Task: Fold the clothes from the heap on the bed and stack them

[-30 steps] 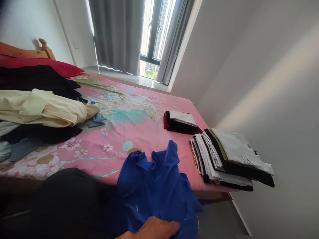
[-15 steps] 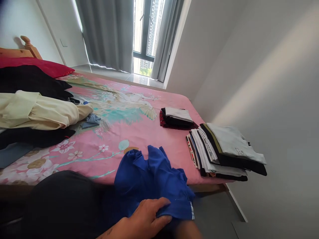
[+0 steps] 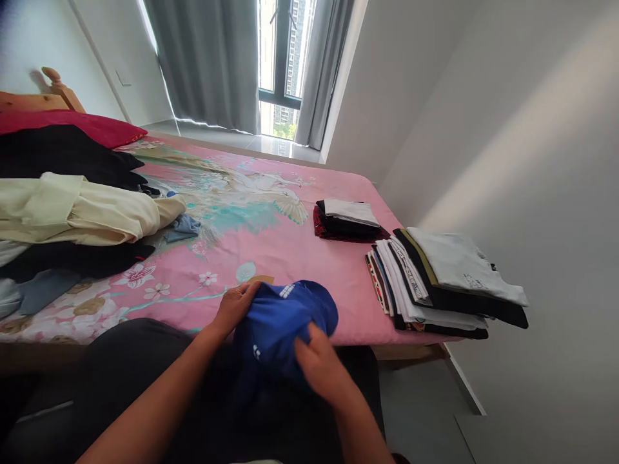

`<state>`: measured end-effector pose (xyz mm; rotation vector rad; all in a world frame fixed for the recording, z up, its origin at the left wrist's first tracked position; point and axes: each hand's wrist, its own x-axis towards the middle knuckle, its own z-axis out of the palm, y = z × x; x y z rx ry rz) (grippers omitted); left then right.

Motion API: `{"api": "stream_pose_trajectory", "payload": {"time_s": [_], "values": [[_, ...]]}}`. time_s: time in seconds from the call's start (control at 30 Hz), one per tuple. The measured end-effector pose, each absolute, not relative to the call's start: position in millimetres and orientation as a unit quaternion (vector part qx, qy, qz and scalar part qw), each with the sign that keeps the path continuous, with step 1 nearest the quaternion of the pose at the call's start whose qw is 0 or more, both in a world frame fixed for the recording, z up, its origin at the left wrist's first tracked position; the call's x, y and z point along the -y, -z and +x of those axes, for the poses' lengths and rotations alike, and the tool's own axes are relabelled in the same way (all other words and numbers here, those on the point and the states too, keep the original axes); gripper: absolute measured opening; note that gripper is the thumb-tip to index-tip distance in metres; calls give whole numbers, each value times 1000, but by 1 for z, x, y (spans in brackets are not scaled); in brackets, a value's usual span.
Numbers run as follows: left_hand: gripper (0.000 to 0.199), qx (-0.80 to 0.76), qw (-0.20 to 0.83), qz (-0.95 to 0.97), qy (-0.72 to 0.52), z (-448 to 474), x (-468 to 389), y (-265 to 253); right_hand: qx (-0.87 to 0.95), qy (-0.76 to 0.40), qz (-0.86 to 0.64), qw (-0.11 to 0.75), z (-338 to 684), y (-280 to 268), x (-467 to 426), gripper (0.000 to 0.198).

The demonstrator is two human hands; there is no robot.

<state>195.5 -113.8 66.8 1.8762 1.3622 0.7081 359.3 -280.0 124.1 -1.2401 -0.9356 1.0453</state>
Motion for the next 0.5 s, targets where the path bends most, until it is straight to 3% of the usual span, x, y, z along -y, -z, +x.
{"api": "stream_pose_trajectory", "payload": {"time_s": [0.17,0.23,0.37,0.5], "values": [[43,-572,331,660,-356,178,139,-46,166,-416,-476,757,377,-122,265,29],[46,-577,359,657,-327,173,162,-45,114,-397,-456,788,375,-121,258,30],[65,-508,614,590,-131,178,206,-37,90,-417,-432,795,347,-127,255,31],[63,-472,747,447,-137,202,222,-26,135,-491,-412,756,317,-145,263,28]]}}
